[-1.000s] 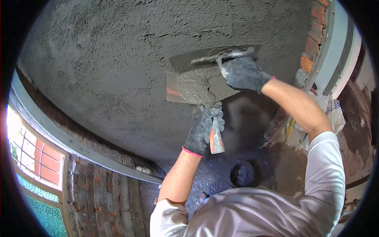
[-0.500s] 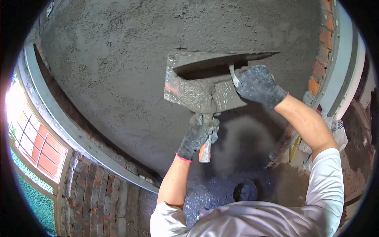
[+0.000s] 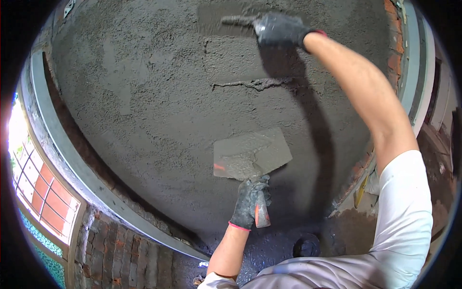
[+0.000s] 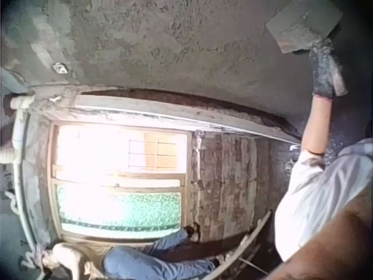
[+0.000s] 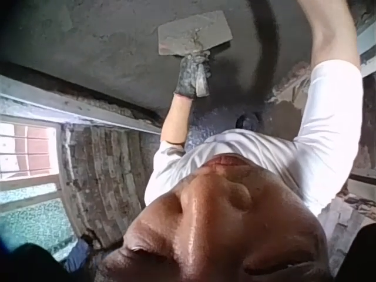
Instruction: Applying and smoothing plaster on a brick wall using a trowel and hawk.
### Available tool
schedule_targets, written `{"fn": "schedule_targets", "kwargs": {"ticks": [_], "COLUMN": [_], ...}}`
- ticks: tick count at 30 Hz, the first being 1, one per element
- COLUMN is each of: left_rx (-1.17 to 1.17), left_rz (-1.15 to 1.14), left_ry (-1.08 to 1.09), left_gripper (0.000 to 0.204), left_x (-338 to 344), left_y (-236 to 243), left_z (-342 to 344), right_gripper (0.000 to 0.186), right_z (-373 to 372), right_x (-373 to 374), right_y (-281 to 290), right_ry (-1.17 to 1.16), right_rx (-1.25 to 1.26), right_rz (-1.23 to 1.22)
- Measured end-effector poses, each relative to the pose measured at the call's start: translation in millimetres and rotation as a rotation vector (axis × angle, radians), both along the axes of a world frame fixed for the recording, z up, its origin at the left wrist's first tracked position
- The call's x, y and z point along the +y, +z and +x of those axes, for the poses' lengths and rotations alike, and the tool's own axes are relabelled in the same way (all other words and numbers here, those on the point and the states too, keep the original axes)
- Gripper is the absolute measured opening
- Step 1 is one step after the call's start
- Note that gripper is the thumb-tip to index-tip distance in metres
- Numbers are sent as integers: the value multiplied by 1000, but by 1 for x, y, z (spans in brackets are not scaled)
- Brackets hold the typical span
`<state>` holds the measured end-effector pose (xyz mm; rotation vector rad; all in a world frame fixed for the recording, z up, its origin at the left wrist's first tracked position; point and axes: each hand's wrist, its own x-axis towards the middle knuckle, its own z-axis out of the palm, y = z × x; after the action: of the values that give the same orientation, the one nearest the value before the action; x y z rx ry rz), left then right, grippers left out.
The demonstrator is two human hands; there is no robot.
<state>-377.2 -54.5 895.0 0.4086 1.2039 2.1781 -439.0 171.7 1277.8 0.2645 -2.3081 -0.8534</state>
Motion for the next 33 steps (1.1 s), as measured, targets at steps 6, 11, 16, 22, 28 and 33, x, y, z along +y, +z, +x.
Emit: {"fn": "schedule_targets", "kwargs": {"ticks": [6, 11, 16, 22, 28, 33], "left_rx": [114, 300, 86, 283, 794, -69], "left_rz": [19, -47, -23, 27, -184, 152], "left_ry": [22, 36, -35, -3, 36, -104], "left_gripper": [24, 21, 16, 9, 9, 25], "left_x": [0, -1, -1, 0, -2, -1], "left_y": [10, 10, 13, 7, -1, 3], "left_z": [3, -1, 0, -4, -7, -4], "right_gripper": [33, 43, 44, 29, 33, 40], "right_z": [21, 44, 17, 12, 53, 57], "right_x": [20, 17, 28, 39, 40, 100], "right_y": [-42, -169, -155, -50, 5, 11], "right_ry": [-47, -38, 24, -47, -181, -291], "right_rx": [345, -26, -55, -16, 68, 314], "right_rz": [-136, 227, -8, -89, -195, 52]}}
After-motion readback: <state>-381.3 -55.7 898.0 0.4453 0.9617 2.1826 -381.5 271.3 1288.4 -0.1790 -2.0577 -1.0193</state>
